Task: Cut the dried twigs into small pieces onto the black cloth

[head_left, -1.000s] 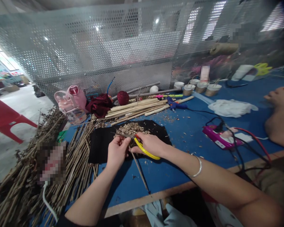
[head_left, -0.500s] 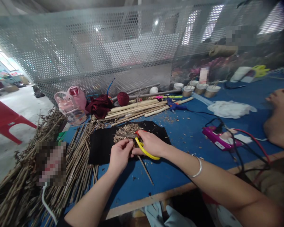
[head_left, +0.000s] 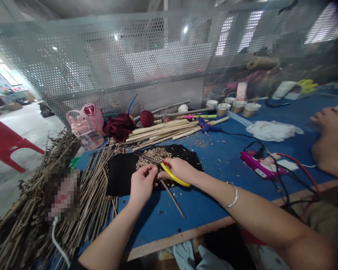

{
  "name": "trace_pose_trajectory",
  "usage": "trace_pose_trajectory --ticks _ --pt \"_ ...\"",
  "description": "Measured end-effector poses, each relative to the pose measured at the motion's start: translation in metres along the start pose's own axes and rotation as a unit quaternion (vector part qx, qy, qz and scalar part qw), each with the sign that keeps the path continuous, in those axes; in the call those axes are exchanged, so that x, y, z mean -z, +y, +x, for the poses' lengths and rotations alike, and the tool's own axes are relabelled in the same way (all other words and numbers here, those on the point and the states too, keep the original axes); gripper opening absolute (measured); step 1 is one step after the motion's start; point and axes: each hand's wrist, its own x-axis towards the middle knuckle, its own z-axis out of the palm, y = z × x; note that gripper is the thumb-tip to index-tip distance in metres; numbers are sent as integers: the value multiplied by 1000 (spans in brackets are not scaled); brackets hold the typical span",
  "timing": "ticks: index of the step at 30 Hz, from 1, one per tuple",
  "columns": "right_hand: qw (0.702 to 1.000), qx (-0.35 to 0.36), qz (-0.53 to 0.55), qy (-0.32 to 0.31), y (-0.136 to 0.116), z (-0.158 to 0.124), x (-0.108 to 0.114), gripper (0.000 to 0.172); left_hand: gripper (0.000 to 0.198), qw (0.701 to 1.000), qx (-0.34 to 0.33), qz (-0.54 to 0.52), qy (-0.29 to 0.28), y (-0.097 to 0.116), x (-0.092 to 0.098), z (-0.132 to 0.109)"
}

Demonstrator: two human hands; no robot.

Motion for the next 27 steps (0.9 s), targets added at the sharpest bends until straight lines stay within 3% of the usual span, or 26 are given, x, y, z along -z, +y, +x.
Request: trace_pose_trajectory --ticks 11,16,20,27 --pt "1000 0 -21 7 -5 -7 7 69 35 999 7 -25 29 -3 0 3" --pt "999 17 -3 46 -9 -8 5 71 34 999 -19 -5 30 -6 0 4" --pt "999 -11 11 30 -12 -9 0 66 32 999 -33 -2 23 -5 1 3" --pt "999 7 32 25 -10 -8 -4 62 28 1000 -23 -4 19 -1 2 2"
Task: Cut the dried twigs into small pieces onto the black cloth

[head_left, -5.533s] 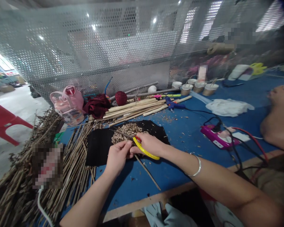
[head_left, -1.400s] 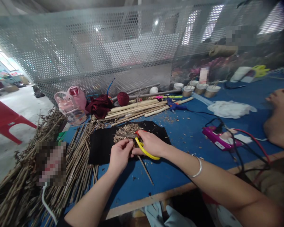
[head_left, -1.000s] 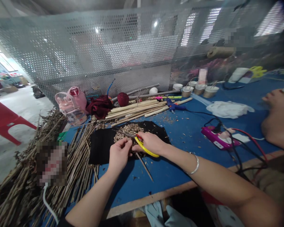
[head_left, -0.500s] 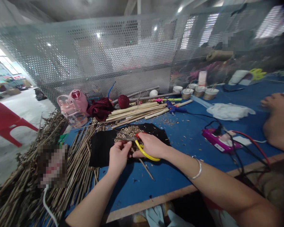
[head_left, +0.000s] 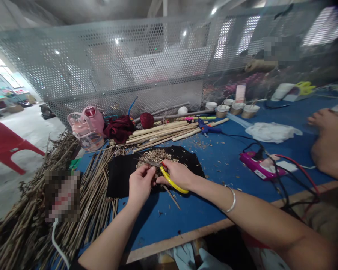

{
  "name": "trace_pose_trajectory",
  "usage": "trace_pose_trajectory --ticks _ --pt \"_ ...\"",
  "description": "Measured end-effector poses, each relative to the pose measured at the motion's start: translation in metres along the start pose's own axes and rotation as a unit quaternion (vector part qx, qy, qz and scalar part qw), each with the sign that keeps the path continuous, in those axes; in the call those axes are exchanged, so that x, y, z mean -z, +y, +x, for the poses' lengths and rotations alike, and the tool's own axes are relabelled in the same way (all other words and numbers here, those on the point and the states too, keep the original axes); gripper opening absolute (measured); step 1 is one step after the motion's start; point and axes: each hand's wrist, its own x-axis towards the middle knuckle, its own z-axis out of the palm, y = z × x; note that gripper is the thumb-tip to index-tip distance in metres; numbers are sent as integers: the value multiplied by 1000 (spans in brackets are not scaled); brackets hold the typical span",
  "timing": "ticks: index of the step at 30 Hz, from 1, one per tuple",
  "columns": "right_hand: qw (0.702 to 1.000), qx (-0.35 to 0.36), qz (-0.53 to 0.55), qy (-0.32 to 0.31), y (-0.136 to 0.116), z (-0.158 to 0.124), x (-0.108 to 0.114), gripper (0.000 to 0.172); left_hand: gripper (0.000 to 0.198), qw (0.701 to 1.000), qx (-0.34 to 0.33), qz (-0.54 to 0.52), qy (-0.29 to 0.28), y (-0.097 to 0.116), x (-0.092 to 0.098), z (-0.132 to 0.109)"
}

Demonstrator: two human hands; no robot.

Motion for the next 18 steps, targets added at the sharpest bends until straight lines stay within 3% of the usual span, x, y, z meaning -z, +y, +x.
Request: trace_pose_trajectory --ticks 18 --pt "998 -10 -65 -13 9 6 4 59 26 999 15 -40 -15 -6 1 4"
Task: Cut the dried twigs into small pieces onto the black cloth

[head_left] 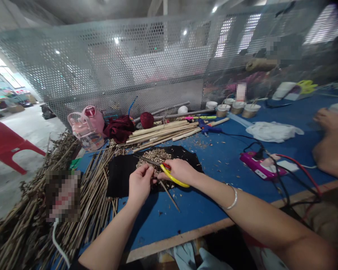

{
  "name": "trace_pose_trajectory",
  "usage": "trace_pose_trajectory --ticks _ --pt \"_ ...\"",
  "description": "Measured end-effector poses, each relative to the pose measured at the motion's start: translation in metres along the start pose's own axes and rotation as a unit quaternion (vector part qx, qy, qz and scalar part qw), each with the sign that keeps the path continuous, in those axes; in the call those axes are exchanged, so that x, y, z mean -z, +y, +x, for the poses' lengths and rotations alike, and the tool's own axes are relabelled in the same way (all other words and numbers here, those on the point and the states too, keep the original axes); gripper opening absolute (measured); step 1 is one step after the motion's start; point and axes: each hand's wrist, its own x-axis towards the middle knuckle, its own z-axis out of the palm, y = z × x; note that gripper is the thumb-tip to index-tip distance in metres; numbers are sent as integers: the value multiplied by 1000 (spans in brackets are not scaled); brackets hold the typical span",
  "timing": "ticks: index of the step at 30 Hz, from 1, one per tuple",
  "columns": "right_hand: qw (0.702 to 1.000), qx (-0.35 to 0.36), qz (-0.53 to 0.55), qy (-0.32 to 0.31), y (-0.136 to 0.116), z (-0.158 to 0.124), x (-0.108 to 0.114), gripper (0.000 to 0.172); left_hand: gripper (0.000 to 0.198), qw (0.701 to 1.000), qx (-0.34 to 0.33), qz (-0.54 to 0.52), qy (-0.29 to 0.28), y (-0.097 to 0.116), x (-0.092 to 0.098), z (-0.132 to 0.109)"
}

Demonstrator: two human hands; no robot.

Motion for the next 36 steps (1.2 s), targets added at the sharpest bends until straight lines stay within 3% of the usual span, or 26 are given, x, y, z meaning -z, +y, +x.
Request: trace_pose_trajectory --ticks 8,17,23,36 --pt "1000 18 1 -16 -1 -7 3 70 29 999 23 26 27 -3 1 2" --pt "1000 -9 -8 19 -6 -6 2 65 30 996 15 89 -21 0 -4 -4" --pt "999 32 17 36 -2 -6 0 72 32 994 22 93 -59 -1 -5 -6" --pt "999 -4 17 27 -4 -3 -5 60 29 995 15 90 -41 0 -5 -5"
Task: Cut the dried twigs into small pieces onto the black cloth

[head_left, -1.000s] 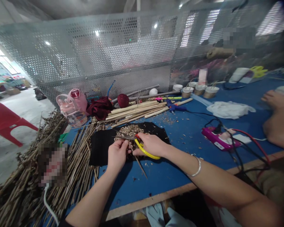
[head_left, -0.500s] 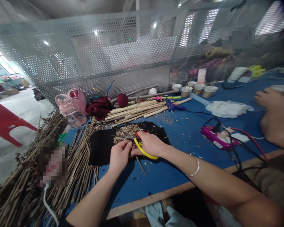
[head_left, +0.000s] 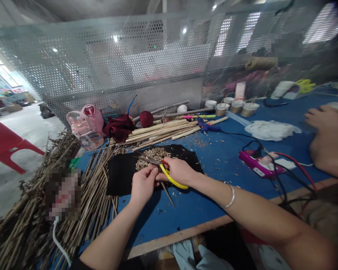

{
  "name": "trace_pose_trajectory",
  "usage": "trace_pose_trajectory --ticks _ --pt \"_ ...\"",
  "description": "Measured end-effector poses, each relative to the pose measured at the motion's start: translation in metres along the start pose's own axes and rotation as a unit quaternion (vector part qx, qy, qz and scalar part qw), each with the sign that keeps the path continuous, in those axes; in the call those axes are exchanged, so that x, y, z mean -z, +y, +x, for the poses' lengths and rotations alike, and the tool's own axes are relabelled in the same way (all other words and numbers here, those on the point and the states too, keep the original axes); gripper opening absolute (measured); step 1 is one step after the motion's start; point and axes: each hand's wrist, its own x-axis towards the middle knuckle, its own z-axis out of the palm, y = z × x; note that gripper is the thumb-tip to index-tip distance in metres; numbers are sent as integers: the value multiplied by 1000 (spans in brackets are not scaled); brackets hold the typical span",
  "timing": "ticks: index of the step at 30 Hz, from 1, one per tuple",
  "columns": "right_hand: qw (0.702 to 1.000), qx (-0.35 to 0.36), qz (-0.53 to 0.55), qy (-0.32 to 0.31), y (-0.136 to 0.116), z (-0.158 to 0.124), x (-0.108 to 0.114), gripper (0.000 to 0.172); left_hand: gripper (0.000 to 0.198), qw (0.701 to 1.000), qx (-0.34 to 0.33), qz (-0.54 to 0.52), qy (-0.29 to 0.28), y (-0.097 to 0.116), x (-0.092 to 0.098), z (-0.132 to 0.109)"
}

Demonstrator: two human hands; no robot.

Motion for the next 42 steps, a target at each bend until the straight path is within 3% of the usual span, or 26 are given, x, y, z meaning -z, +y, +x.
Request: trace_pose_trajectory --ticks 17,23,29,42 --pt "999 -5 0 -41 5 4 7 56 31 993 49 -110 19 4 -2 1" --pt "999 24 -6 -30 5 1 8 69 29 989 41 -142 9 7 -2 -1" --pt "999 38 26 -6 2 -2 6 72 29 993 24 -110 -23 2 -2 -1" --pt "999 -4 -21 -31 2 2 -1 61 30 996 13 -83 -16 3 -2 0"
